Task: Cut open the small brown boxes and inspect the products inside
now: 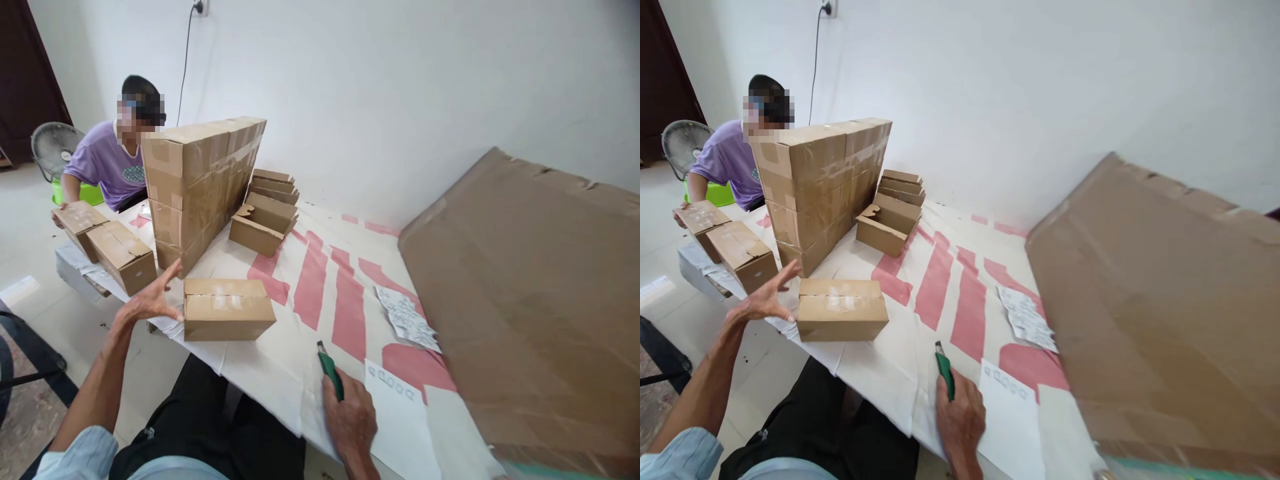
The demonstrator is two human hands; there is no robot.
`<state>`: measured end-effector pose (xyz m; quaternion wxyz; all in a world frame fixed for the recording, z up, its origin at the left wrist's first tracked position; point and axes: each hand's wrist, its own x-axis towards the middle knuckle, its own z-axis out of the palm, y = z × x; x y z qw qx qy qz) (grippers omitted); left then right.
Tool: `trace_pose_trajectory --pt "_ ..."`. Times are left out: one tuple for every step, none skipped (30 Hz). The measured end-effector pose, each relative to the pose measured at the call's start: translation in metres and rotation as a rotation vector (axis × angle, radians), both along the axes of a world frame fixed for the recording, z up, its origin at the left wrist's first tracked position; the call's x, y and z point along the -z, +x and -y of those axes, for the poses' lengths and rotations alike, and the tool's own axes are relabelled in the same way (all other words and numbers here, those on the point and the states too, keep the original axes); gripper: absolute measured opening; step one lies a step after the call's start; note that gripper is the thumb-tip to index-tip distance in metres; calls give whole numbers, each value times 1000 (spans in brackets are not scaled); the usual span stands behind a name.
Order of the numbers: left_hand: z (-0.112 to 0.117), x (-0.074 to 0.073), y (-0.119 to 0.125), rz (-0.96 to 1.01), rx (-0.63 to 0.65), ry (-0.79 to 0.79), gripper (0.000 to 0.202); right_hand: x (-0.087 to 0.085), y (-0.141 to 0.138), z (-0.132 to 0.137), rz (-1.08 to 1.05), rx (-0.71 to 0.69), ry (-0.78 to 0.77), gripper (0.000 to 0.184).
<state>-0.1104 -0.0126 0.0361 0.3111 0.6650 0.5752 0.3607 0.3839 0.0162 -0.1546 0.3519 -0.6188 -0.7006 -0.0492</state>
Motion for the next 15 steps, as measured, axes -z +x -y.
trace_pose_trajectory --pt "5 18 0 29 12 -57 141 1 1 -1 -1 -6 -1 57" --pt "9 33 5 58 15 -82 143 2 1 -1 -3 -11 -1 57" --pt "12 46 13 87 11 -84 144 2 2 -2 -7 -16 -1 57" --pt "14 55 24 115 -1 -70 143 3 3 -2 -11 -22 -2 57" --pt "15 62 37 138 -11 -49 141 3 3 -2 -15 -27 -3 57" --pt "14 66 49 152 -16 -27 140 2 4 -2 -16 -32 -4 57" --pt "12 69 62 154 -11 -9 139 2 4 -2 -16 -37 -8 58" --pt "9 69 73 144 6 4 138 2 4 -2 -15 -41 -15 58" --pt "5 69 83 123 28 16 138 2 5 -2 -14 -44 -24 58" --pt "2 69 92 95 53 23 139 2 5 -2 -16 -43 -32 59" --pt "-1 67 100 71 74 28 140 2 5 -2 -22 -41 -40 60" --pt "-4 66 106 53 87 34 140 2 6 -2 -29 -38 -46 60" --pt "-5 64 112 45 94 42 140 3 6 -2 -36 -34 -50 61" --pt "-5 62 116 45 95 51 139 3 7 -2 -40 -33 -51 62" --pt "-5 61 119 52 91 61 137 4 7 -2 -41 -34 -53 62"
